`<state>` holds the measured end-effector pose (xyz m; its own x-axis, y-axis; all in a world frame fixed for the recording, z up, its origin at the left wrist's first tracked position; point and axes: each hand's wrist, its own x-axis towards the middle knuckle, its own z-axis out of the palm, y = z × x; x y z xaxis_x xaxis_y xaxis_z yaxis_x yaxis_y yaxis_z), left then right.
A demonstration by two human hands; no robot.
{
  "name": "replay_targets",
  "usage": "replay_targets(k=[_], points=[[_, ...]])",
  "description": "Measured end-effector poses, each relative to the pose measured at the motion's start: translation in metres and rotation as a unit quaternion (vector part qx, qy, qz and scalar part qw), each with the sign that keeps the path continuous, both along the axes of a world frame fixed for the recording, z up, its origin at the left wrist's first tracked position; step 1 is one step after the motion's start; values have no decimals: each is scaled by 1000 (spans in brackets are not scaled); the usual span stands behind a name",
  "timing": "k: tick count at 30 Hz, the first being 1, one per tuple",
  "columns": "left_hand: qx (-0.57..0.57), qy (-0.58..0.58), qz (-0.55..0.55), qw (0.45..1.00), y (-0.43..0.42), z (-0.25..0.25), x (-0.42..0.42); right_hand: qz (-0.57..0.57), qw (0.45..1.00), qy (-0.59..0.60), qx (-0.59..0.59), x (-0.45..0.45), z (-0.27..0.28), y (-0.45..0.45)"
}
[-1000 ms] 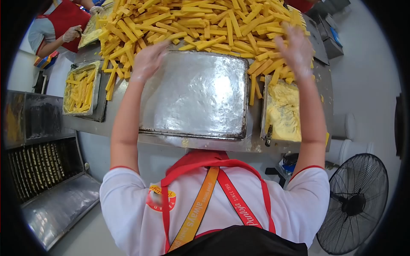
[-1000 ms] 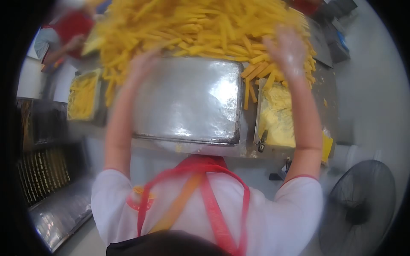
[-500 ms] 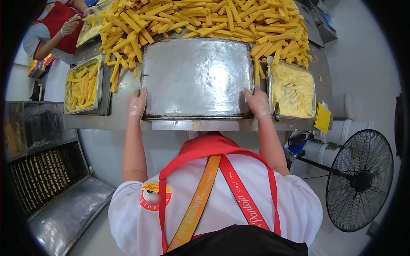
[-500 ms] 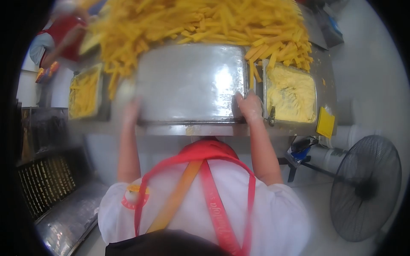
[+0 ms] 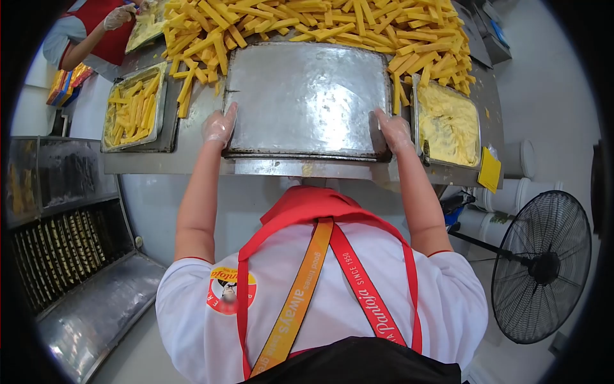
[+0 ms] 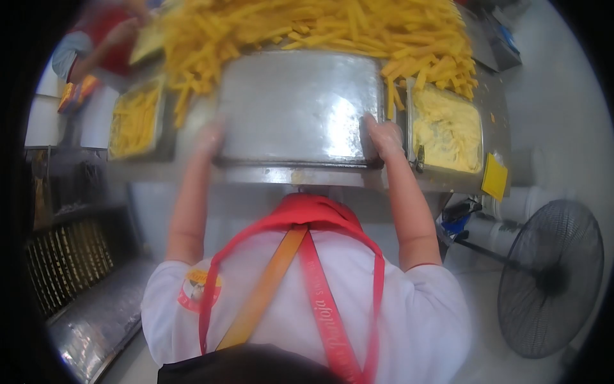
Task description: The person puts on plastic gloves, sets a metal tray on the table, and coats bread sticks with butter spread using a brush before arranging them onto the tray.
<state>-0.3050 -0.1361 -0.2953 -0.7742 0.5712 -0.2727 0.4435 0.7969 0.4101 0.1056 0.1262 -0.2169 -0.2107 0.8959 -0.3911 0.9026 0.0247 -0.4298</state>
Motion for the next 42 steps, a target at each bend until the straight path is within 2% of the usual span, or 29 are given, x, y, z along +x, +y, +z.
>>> replay_targets(k=[2,5,8,9,12,15,19,21,23,24,25,27,28,30,32,35,36,37,38,42], points=[[6,27,17,999,4,24,19,-6,1000,4,18,-3,3,-3],[83,-25,34,996,-2,-13,5,19,999,-21,32,-4,11,-10],[35,15,4,999,-3,-17,0,-5,999,-8,45,-1,5,-13],[16,22,-4,1000,-5,-15,1,-8,999,-1,40,0,4,-14],[35,0,22,999,-6,9,13,16,999,-7,40,0,14,-20],[78,23,35,996,-12,11,18,10,998,-27,62,1,17,-30],[88,-52,73,992,-14,32,26,0,999,-2,34,7,11,-27],[61,-120,114,984,-9,42,12,-48,998,25,-19,7,15,-21],[66,-164,130,976,-4,29,-10,-57,993,71,-69,10,15,-13],[62,-187,136,971,-6,21,-17,-119,966,159,-164,13,2,-7],[76,-195,116,971,-9,18,-19,-149,936,245,-205,19,-31,4],[114,-210,71,968,-5,17,-22,-152,932,257,-205,19,-39,13],[79,-187,60,977,-4,16,-30,-151,922,274,-229,19,-25,9],[147,-252,23,956,-8,17,-52,-146,899,311,-273,18,8,6],[214,-374,93,898,-1,64,-31,-132,912,290,-258,18,19,12],[191,-385,102,897,5,111,-21,-100,921,264,-269,22,20,41],[196,-399,105,890,8,119,-22,-95,918,264,-282,20,37,46],[205,-398,89,890,10,123,-25,-90,914,264,-294,17,50,49],[215,-396,73,890,13,127,-31,-75,926,269,-254,12,56,54],[227,-335,34,914,23,135,-55,-80,910,281,-295,1,92,67]])
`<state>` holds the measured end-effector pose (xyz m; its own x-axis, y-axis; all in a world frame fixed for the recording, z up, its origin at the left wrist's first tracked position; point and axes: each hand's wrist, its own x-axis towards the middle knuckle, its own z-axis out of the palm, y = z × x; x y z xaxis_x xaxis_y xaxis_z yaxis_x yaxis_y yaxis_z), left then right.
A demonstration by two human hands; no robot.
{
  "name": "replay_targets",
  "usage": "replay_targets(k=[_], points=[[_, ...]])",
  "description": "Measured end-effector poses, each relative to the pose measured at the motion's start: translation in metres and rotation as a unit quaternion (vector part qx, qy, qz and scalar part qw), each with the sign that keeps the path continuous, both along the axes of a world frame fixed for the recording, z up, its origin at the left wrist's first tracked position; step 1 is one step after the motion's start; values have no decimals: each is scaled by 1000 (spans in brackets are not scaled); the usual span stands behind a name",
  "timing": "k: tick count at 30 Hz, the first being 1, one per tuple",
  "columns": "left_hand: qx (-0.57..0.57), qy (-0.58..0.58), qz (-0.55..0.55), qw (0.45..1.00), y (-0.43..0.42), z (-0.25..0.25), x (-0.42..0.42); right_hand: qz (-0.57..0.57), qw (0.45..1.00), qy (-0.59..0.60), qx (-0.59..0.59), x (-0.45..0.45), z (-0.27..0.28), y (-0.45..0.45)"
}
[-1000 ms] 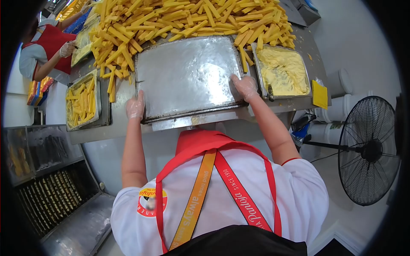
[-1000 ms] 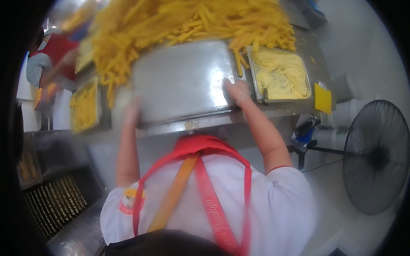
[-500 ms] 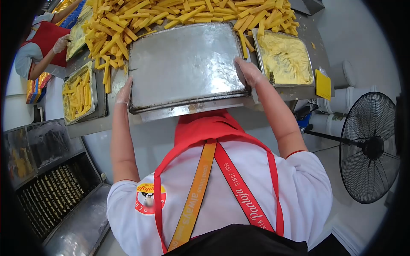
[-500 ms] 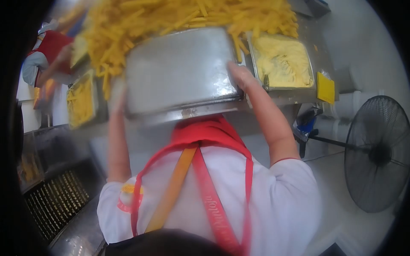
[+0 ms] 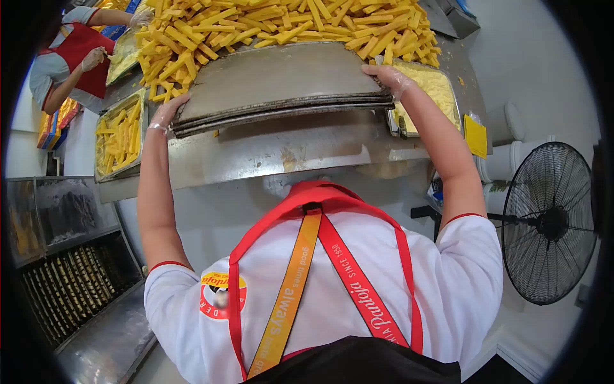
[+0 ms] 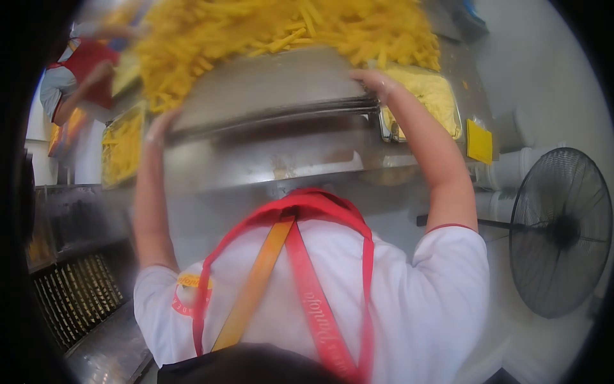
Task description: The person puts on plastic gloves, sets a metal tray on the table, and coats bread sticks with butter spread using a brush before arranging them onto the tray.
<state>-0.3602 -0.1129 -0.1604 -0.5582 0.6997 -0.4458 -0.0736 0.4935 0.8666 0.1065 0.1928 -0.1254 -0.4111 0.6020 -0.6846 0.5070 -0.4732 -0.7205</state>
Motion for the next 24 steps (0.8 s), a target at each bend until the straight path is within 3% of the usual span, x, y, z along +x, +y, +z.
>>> replay_targets(k=[14,19,23,24], points=[[-1,-62,48,997,13,30,7,-22,1000,18,8,-9,26,6],[-94,-6,35,995,10,62,25,1,1000,14,-10,-2,7,28],[-49,-48,52,996,9,82,42,-3,1000,19,12,-3,-5,41],[-22,-61,44,997,12,63,28,-8,999,33,8,-2,-4,38]])
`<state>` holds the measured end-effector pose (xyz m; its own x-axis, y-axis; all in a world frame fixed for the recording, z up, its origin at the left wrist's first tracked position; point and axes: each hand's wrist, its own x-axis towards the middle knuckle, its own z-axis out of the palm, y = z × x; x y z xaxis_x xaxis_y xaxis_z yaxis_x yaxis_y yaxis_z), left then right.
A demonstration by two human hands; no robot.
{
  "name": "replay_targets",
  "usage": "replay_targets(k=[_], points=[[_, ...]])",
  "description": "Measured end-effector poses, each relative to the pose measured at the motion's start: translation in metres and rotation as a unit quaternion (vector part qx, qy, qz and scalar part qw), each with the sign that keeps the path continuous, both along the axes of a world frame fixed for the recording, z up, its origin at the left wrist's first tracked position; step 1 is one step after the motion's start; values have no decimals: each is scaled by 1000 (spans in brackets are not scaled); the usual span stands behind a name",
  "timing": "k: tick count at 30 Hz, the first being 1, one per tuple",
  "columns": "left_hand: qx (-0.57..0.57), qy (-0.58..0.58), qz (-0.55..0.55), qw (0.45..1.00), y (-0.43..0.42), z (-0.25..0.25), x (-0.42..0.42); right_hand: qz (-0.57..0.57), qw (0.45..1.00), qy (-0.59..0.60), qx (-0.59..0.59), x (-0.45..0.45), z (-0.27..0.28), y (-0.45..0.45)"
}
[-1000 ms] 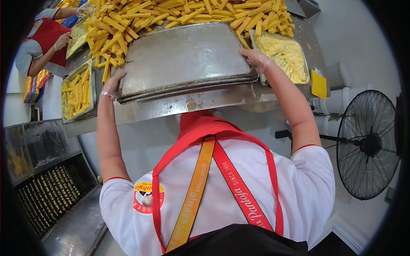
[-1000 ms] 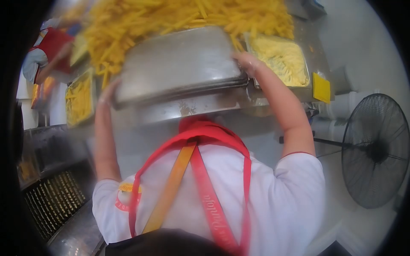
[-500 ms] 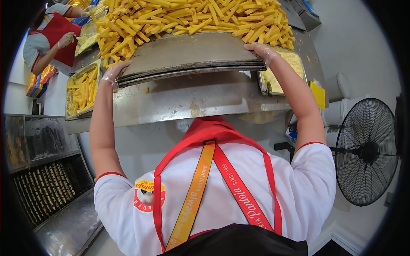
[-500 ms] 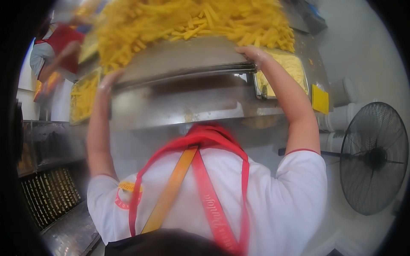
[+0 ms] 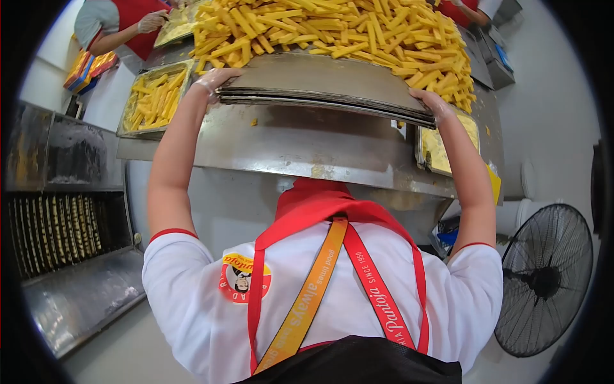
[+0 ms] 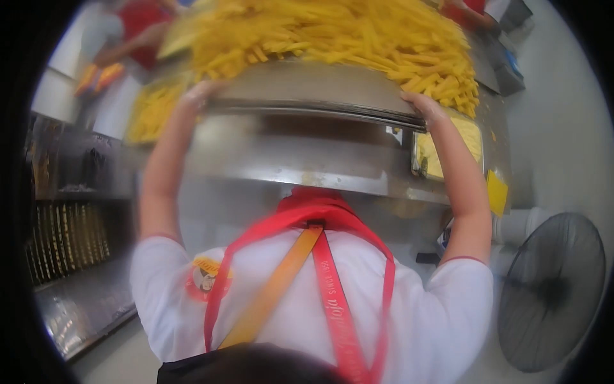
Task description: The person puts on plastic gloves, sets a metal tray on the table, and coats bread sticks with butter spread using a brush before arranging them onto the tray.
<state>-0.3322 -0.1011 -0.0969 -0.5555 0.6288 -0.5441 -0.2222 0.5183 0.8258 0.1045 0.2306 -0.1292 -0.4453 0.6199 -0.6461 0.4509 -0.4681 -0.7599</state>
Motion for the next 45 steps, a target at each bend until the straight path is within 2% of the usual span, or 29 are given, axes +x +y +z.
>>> replay_targets(k=[7,11,16,20,24,27,29,35,39,45], points=[[12,35,-29,999,-4,-3,3,-9,1000,-8,3,-3,15,-11],[9,3,-28,1000,4,-45,-28,-2,999,-44,29,0,9,2],[12,-26,4,1000,7,-23,-14,11,998,-53,11,2,1,18],[-13,-17,-30,999,11,-37,-28,26,997,-67,22,5,-11,36],[-40,2,-26,999,12,-46,-31,21,994,-100,43,-11,35,-12],[-32,-1,-23,999,4,-25,-16,26,990,-120,66,-14,37,-15],[-2,-19,-13,1000,11,-41,-26,19,990,-128,59,-15,38,-15],[19,-40,10,999,14,-44,-28,14,978,-196,73,-18,47,-16],[55,-70,17,996,20,-44,-27,24,984,-179,14,-16,50,-6],[99,-78,23,992,17,-40,-21,40,987,-158,2,-10,42,10]])
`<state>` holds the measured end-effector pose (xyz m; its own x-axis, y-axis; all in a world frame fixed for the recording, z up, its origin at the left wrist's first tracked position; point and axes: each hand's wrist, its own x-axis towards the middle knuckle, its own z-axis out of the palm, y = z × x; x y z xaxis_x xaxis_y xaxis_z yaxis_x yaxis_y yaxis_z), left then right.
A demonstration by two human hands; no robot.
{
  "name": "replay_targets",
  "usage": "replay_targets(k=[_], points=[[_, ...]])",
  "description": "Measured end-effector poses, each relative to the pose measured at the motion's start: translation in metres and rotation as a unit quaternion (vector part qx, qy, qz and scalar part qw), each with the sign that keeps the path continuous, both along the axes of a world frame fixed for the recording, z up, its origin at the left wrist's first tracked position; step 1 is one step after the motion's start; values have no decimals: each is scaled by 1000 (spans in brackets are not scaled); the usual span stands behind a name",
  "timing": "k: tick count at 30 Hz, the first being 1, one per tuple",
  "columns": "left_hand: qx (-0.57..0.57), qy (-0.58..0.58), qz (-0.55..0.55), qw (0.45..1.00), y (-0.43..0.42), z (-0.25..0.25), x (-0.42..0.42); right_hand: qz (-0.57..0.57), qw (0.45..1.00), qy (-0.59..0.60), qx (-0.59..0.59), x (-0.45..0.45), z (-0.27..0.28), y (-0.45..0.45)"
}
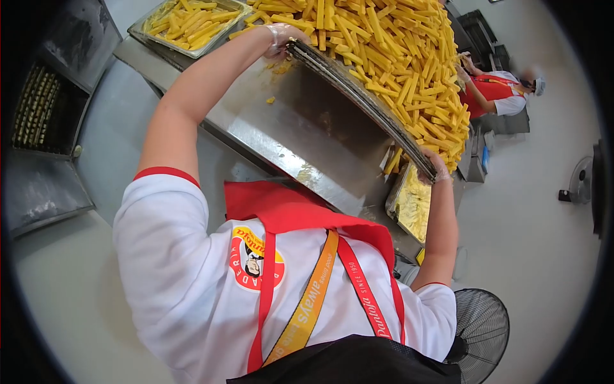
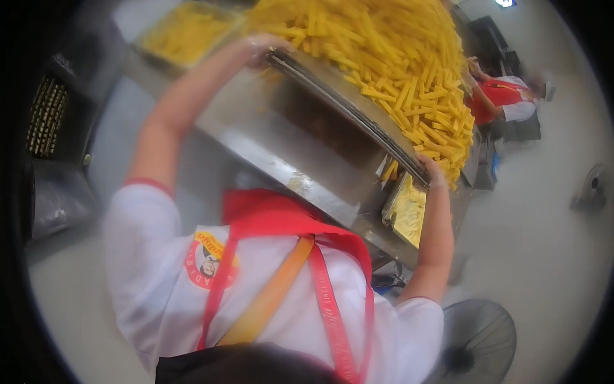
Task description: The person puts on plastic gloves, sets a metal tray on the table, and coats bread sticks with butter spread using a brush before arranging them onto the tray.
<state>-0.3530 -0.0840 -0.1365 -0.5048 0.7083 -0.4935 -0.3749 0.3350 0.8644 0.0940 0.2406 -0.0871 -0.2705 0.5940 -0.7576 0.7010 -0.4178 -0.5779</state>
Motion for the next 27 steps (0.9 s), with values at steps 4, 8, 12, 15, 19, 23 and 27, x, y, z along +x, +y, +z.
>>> replay_targets(k=[4,8,12,15,19,23,27], points=[[11,21,11,1000,-7,8,9,22,1000,15,4,3,4,-3],[25,23,6,999,-6,-1,8,-10,999,31,12,2,3,-12],[36,12,9,999,-3,-16,4,-1,999,12,33,2,0,-15],[-4,4,20,1000,-7,-17,2,9,998,-6,67,-1,-2,-20],[-28,20,12,999,-6,-26,-3,19,997,-11,79,2,-9,-16],[-24,9,-3,1000,-2,-41,-11,34,994,26,103,8,-27,1],[-41,5,1,999,-3,-37,-10,44,991,31,119,10,-35,9]])
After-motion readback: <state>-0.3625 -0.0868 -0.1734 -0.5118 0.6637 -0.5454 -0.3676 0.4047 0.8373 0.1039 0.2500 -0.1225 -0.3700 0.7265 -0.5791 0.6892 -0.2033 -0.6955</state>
